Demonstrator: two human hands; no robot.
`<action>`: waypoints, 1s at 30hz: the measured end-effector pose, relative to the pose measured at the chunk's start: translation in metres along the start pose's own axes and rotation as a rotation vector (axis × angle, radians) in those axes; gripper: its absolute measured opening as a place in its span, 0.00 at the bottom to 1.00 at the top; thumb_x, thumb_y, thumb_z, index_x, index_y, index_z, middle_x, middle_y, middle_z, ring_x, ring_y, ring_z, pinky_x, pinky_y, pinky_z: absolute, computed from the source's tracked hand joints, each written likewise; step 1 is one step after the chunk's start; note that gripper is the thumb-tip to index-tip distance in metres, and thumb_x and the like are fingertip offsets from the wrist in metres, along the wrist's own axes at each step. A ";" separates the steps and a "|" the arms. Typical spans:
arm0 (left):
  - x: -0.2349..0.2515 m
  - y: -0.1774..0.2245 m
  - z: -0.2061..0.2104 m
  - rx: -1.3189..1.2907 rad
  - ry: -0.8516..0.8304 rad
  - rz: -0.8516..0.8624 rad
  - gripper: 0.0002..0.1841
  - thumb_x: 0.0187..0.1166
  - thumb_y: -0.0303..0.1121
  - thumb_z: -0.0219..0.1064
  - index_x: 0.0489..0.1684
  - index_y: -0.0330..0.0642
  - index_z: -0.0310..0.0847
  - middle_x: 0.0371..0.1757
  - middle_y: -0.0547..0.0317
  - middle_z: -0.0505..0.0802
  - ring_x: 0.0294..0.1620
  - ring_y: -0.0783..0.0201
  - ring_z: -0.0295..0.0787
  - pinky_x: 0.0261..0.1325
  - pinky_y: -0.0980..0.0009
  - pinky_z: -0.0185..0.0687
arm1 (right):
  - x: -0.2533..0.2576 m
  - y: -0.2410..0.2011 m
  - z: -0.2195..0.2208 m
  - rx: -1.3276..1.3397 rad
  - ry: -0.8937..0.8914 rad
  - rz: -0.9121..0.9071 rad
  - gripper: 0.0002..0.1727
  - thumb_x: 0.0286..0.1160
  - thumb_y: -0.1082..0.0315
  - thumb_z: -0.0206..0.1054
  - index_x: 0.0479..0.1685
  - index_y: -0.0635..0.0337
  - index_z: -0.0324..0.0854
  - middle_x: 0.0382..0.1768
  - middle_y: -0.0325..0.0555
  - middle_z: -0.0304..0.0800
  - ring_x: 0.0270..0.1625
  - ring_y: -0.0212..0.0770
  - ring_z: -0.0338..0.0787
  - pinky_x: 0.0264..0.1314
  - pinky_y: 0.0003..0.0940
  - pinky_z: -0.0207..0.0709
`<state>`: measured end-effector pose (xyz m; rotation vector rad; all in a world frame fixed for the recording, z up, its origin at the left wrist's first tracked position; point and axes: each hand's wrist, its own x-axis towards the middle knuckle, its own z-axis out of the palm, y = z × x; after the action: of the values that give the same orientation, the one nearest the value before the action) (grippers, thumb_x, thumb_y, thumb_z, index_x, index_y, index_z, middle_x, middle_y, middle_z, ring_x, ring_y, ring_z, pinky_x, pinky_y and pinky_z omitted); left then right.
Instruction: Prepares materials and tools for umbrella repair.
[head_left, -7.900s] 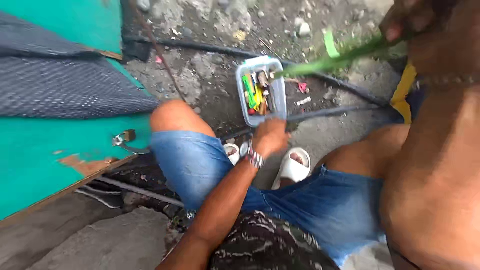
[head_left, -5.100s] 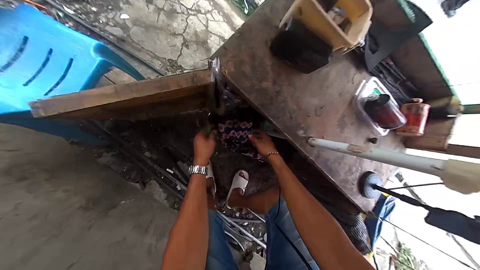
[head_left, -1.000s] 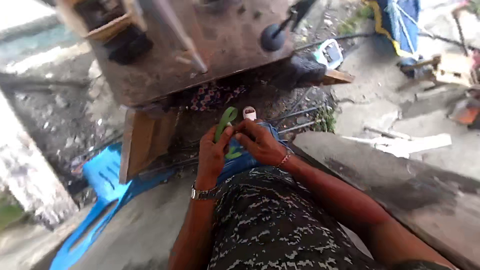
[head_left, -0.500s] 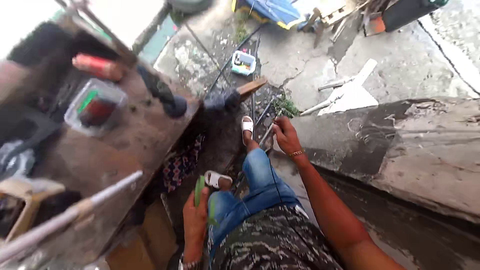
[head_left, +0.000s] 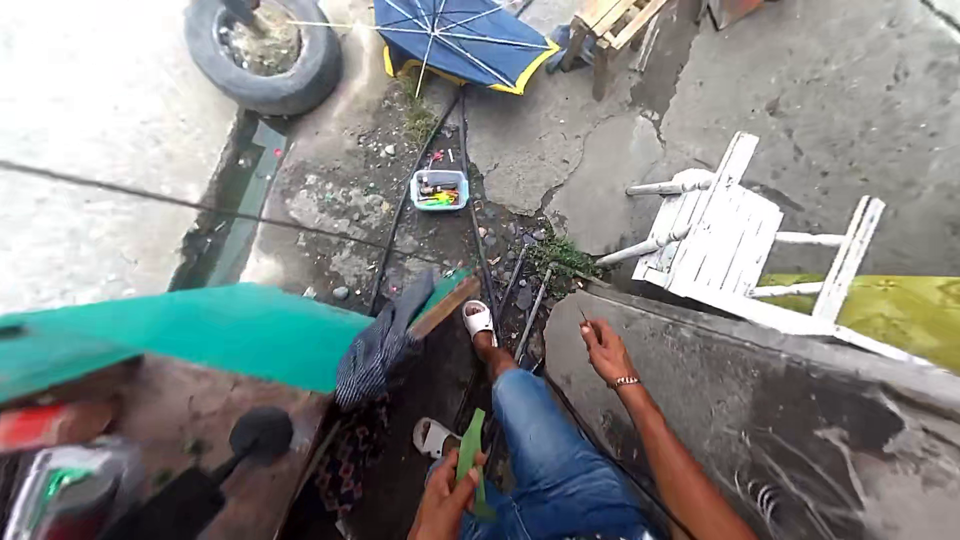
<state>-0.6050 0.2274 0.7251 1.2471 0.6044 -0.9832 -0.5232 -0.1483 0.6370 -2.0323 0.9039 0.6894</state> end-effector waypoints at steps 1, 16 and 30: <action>0.019 0.015 0.005 -0.004 0.000 0.002 0.14 0.85 0.31 0.58 0.58 0.34 0.83 0.38 0.58 0.91 0.27 0.70 0.81 0.33 0.72 0.81 | 0.002 0.006 -0.010 -0.011 0.001 0.043 0.21 0.92 0.58 0.53 0.69 0.65 0.76 0.44 0.58 0.88 0.39 0.51 0.89 0.47 0.53 0.84; 0.193 0.189 0.025 0.141 0.165 0.179 0.12 0.83 0.36 0.64 0.57 0.43 0.82 0.21 0.69 0.78 0.14 0.73 0.67 0.19 0.75 0.67 | 0.085 -0.028 -0.100 0.540 0.192 0.275 0.16 0.91 0.67 0.55 0.64 0.72 0.74 0.36 0.50 0.86 0.27 0.38 0.86 0.34 0.38 0.86; 0.394 0.342 0.131 0.659 0.306 0.078 0.17 0.89 0.38 0.56 0.53 0.36 0.88 0.40 0.48 0.93 0.40 0.56 0.91 0.49 0.48 0.87 | 0.443 -0.145 -0.249 -0.012 -0.069 0.295 0.23 0.94 0.61 0.48 0.70 0.65 0.82 0.47 0.59 0.91 0.42 0.49 0.91 0.52 0.50 0.86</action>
<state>-0.1353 -0.0035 0.5996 2.0161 0.4698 -0.9657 -0.1062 -0.4495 0.5169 -1.8910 1.1743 0.9204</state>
